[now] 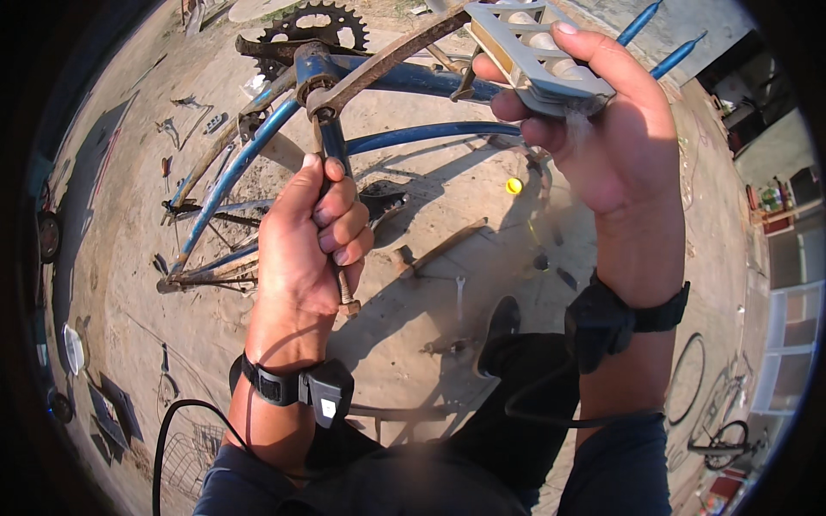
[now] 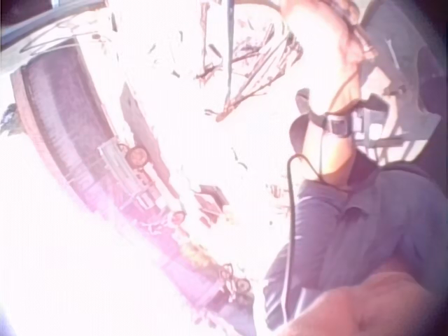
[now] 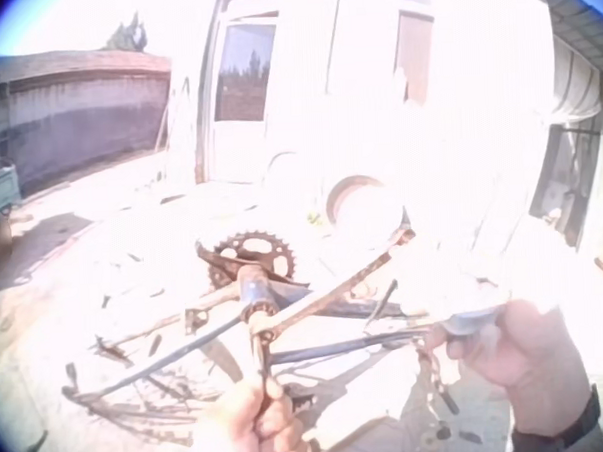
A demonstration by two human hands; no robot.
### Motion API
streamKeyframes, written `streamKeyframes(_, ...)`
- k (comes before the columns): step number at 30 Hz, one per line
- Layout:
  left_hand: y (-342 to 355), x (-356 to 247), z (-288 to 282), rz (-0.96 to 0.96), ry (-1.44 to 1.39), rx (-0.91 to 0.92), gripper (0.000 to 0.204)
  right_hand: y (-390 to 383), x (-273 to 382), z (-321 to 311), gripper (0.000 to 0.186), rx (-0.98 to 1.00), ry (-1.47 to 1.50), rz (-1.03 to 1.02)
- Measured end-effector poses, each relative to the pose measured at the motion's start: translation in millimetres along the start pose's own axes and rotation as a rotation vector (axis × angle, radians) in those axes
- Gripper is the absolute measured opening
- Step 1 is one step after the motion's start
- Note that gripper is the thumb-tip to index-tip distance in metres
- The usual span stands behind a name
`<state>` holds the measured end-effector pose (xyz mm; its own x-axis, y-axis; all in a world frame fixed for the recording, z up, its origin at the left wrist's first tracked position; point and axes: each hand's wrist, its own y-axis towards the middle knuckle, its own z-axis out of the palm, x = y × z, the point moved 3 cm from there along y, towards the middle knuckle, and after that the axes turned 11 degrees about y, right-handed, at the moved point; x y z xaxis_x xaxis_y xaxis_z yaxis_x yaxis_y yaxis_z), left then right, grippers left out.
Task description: The person removes a rusty bolt from a bicycle crank arm, then installs a white plastic pedal onto the crank arm and tightens it by hand. The person later walks to a balcony, picks up a plastic bag, returns outside, and retrieves a metal cup from a yellow bucket.
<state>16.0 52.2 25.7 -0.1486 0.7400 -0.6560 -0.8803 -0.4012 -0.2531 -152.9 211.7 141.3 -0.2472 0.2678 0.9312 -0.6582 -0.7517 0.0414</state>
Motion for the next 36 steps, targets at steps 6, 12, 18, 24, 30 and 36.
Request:
streamKeyframes(6, 0, 3, 0, 0.031, 0.086, -0.058, 0.027, 5, 9, 13, 0.053, 0.105, 0.017, -0.031)
streamKeyframes(12, 2, 5, -3, 0.019, 0.065, -0.016, 0.026, 2, 10, 19, 0.052, 0.08, 0.04, -0.031)
streamKeyframes(18, -2, 0, 5, -0.066, -0.235, 0.06, 0.027, 2, 8, 29, 0.052, 0.105, -0.027, -0.049)
streamKeyframes(24, 0, 1, 5, -0.052, -0.166, 0.036, 0.026, -3, 7, 41, 0.052, 0.124, -0.18, -0.101)
streamKeyframes(30, -1, 1, 3, -0.057, -0.138, 0.026, 0.026, -3, -1, 58, 0.052, 0.168, -0.351, -0.142)
streamKeyframes(36, 0, 3, 6, -0.029, -0.025, -0.042, 0.024, -2, -2, 63, 0.052, 0.17, -0.402, -0.16)
